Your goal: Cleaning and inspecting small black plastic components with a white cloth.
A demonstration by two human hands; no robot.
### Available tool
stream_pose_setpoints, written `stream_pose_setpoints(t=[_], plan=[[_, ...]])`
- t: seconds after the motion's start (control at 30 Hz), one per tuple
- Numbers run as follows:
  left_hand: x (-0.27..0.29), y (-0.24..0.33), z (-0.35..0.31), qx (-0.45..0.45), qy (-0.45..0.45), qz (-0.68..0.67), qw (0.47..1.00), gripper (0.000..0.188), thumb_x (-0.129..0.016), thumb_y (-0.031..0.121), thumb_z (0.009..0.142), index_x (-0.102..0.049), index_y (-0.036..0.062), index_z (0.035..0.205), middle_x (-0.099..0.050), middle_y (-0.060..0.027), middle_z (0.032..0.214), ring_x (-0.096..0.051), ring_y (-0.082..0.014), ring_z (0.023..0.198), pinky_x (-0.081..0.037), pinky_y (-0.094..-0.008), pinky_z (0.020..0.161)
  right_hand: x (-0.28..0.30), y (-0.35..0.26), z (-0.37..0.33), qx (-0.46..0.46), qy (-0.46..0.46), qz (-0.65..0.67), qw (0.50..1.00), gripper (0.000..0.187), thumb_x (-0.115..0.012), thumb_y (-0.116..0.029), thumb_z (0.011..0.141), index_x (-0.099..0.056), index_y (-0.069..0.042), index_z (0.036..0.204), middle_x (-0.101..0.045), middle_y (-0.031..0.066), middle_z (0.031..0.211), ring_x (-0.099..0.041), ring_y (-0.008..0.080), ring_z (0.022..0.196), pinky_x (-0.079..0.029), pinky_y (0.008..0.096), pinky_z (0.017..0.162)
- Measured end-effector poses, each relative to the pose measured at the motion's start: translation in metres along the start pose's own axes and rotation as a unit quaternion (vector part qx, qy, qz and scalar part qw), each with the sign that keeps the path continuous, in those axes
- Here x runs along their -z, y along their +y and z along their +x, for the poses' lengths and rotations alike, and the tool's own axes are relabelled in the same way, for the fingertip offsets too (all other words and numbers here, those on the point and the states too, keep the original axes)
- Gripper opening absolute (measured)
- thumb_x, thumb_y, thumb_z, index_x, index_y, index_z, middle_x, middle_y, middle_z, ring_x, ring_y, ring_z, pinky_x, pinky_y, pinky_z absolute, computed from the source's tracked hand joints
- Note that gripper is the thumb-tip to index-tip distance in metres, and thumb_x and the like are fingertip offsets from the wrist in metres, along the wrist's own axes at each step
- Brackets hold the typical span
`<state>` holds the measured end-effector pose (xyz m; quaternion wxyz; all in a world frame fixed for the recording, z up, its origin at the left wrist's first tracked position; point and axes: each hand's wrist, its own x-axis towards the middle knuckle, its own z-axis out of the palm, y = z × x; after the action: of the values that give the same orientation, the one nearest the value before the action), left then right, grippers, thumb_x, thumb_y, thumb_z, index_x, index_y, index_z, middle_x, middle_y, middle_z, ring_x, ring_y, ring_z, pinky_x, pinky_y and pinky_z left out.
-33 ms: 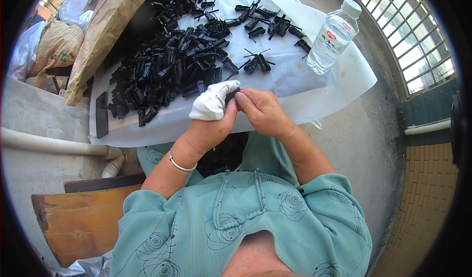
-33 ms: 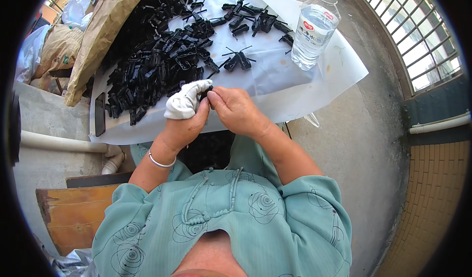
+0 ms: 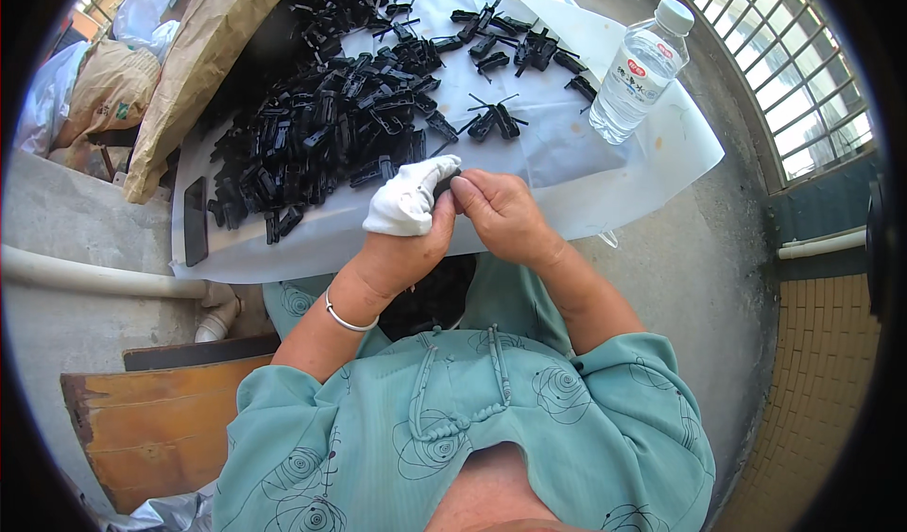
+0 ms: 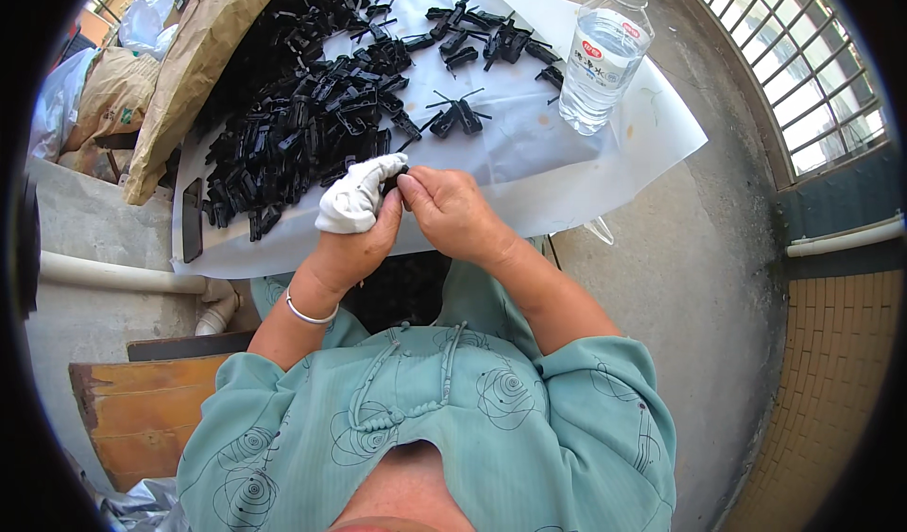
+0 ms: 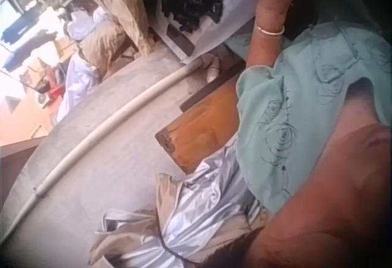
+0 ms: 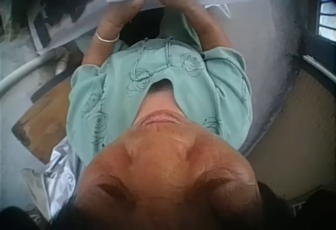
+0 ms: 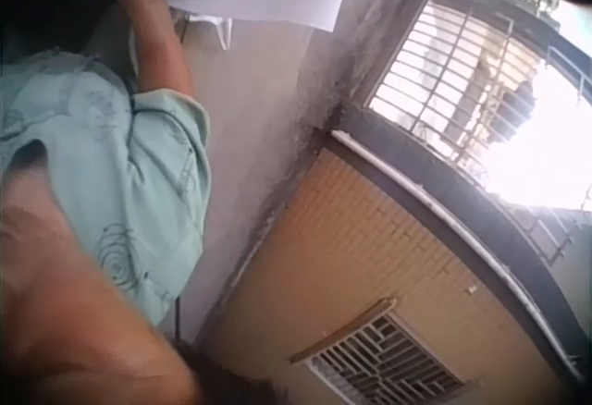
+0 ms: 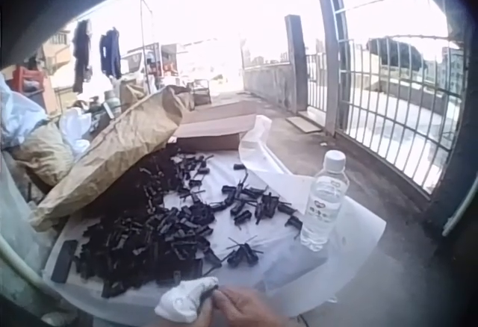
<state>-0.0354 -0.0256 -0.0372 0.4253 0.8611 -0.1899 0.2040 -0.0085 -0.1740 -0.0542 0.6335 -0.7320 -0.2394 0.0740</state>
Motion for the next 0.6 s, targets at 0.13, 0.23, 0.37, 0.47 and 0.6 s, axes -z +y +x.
stream_pose_setpoints(t=[0.13,0.23,0.37,0.47,0.6], plan=[[0.0,0.002,0.002,-0.035,-0.001,0.025,0.999,0.025,-0.057,0.0,0.076,-0.059,-0.0032,0.101,-0.062,-0.0187,0.091,-0.061,-0.0323,0.083,-0.049,-0.0338,0.076,-0.011,0.003,-0.002,0.027,0.069,-0.028,0.997,0.022,-0.047,-0.015,0.093,-0.052,0.001,0.077,-0.047,0.0046,0.062,-0.041,0.0115,0.058,-0.038,0.0287,0.054],[-0.002,0.0,0.002,0.06,0.016,-0.127,0.99,0.026,-0.058,0.003,0.079,-0.055,-0.0037,0.104,-0.06,-0.0145,0.096,-0.06,-0.0222,0.084,-0.048,-0.0302,0.077,-0.007,-0.001,0.0,0.04,0.064,-0.001,0.997,0.022,-0.048,-0.015,0.093,-0.054,0.0,0.078,-0.046,0.0022,0.062,-0.04,0.0097,0.058,-0.037,0.0273,0.053],[0.006,-0.008,0.009,0.136,-0.016,-0.227,0.964,0.032,-0.054,0.002,0.084,-0.047,-0.0026,0.115,-0.057,-0.0097,0.093,-0.055,-0.0143,0.081,-0.047,-0.0261,0.074,0.01,-0.003,0.003,0.081,0.064,0.012,0.995,0.015,-0.054,-0.015,0.09,-0.058,-0.001,0.085,-0.044,0.002,0.062,-0.04,0.0084,0.056,-0.035,0.024,0.051],[0.012,-0.002,0.011,0.204,-0.032,-0.335,0.919,0.033,-0.049,0.002,0.086,-0.043,-0.0014,0.119,-0.056,-0.0072,0.09,-0.053,-0.0098,0.072,-0.046,-0.023,0.064,0.019,-0.004,0.0,-0.006,-0.04,-0.131,0.991,0.012,-0.06,-0.012,0.085,-0.06,-0.001,0.087,-0.045,0.0018,0.062,-0.039,0.0077,0.054,-0.035,0.0235,0.05],[0.014,0.001,0.01,0.222,-0.092,-0.269,0.933,0.033,-0.042,0.004,0.088,-0.042,0.0009,0.12,-0.053,-0.0039,0.087,-0.044,-0.0043,0.061,-0.039,-0.0195,0.051,0.019,0.001,0.002,0.15,0.059,-0.095,0.982,0.011,-0.067,-0.006,0.078,-0.061,-0.002,0.087,-0.047,0.0014,0.062,-0.04,0.0071,0.052,-0.035,0.0231,0.048]])
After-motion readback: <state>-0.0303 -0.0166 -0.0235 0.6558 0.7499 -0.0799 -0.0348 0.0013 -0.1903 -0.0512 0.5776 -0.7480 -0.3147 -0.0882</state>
